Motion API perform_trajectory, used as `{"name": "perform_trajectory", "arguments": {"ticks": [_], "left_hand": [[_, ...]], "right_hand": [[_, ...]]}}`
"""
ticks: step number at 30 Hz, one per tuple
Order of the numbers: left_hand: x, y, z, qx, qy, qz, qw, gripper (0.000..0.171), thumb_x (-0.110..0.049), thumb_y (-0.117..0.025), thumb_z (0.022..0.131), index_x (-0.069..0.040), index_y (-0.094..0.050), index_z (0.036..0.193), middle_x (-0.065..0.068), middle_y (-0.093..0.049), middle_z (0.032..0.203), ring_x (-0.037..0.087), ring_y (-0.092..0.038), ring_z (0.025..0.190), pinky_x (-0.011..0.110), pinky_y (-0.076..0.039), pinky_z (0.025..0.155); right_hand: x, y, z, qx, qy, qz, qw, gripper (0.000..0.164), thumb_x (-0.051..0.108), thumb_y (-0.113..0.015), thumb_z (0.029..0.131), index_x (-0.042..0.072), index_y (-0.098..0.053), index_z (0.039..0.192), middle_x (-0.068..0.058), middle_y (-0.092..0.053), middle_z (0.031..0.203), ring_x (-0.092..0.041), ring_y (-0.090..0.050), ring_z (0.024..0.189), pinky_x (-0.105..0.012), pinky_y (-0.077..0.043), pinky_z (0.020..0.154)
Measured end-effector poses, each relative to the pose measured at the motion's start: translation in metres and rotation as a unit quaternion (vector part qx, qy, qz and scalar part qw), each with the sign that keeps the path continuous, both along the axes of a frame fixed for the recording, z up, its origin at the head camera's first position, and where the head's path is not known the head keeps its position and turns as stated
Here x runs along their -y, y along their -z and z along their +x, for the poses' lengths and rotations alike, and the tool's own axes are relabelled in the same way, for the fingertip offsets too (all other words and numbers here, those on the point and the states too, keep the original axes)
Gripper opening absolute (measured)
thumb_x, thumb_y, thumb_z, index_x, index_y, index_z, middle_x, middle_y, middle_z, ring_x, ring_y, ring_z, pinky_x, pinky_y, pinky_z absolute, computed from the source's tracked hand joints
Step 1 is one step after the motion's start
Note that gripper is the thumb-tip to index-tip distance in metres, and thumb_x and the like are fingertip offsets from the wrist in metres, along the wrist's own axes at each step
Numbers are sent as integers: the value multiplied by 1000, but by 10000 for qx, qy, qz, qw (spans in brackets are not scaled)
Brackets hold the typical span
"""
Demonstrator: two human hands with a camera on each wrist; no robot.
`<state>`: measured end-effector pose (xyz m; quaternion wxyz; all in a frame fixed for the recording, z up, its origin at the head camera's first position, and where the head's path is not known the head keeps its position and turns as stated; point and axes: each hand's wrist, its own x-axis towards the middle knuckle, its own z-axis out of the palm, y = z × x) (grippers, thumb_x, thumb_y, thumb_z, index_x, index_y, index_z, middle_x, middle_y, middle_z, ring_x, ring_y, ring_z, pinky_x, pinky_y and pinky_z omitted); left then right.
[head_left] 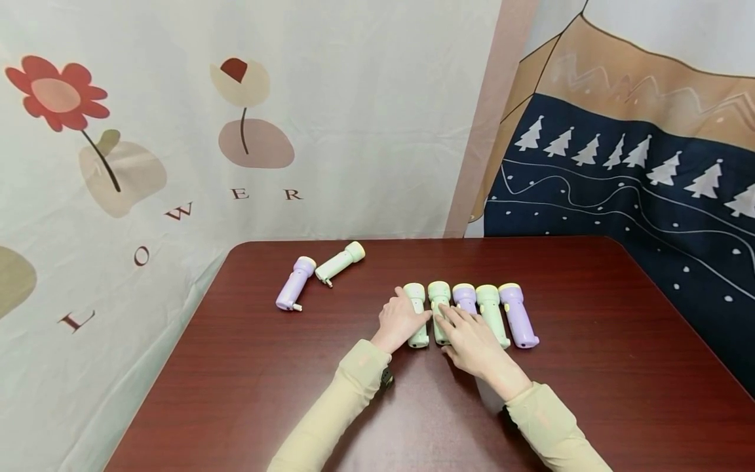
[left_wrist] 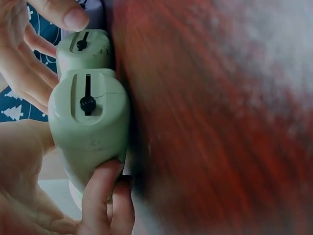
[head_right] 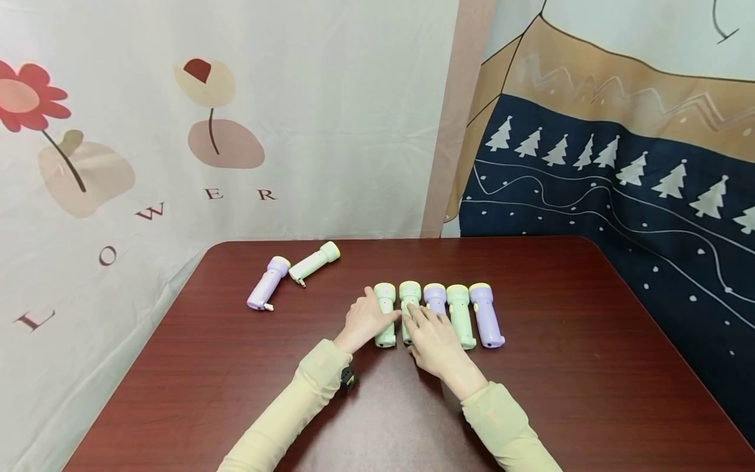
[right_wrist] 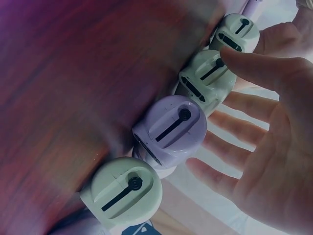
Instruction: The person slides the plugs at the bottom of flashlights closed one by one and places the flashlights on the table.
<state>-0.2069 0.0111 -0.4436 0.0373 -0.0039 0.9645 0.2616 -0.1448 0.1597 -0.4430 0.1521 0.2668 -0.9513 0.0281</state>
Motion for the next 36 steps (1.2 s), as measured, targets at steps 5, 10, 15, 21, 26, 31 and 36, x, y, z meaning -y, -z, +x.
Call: {"name": "perform_trajectory", "arguments": {"ticks": [5, 10, 15, 21, 26, 31, 36], "left_hand": [[0, 1, -2, 19, -2, -60, 10000, 81, -48, -65, 77, 5, -35, 131, 24, -62, 106, 36, -62, 96, 45, -48, 79], [-1, 2, -1, 9, 29, -12, 10000, 76, -49, -62, 79, 3, -37, 129, 23, -57, 111, 38, -59, 97, 46, -47, 81], [0, 2, 1, 15, 73, 16, 10000, 75, -49, -62, 80, 4, -38, 128, 24, -52, 113, 39, -58, 97, 47, -47, 80], [3, 1, 3, 65, 121, -16, 9999, 79, -51, -60, 81, 5, -36, 131, 24, -53, 117, 39, -57, 102, 48, -46, 82], [5, -3, 3, 63, 173, -48, 9998, 76, -53, -58, 81, 4, -39, 127, 23, -56, 114, 39, -58, 101, 47, -47, 82], [7, -5, 2, 11, 255, -108, 9996, 75, -54, -56, 82, 5, -42, 126, 22, -58, 113, 39, -59, 100, 46, -47, 81], [11, -6, 2, -92, 344, -57, 9994, 72, -52, -56, 82, 6, -43, 124, 24, -59, 109, 40, -60, 97, 46, -49, 77]], "right_hand": [[0, 0, -1, -46, -26, -25, 10000, 57, 24, -77, 69, 3, -58, 119, -14, -53, 130, -34, -55, 111, -49, -45, 85], [1, 0, 0, -17, 13, -6, 10000, 56, 24, -76, 69, 3, -58, 119, -14, -53, 130, -33, -55, 110, -49, -45, 84], [1, 2, 1, -29, 58, 29, 10000, 56, 24, -76, 70, 4, -58, 118, -13, -53, 130, -32, -55, 110, -48, -46, 83], [2, 1, 2, 40, 70, -20, 10000, 55, 24, -76, 70, 4, -58, 119, -14, -53, 130, -33, -55, 110, -49, -45, 84], [2, -1, 2, 29, 39, -135, 9999, 56, 23, -77, 69, 2, -59, 118, -15, -53, 129, -34, -55, 110, -49, -46, 83], [2, -2, 2, 2, 45, -121, 9999, 55, 23, -77, 69, 3, -59, 117, -15, -54, 129, -34, -56, 109, -49, -46, 82], [2, -2, 2, 17, 75, -104, 9999, 55, 24, -77, 69, 4, -59, 117, -14, -54, 129, -34, -56, 108, -49, -46, 82]]}}
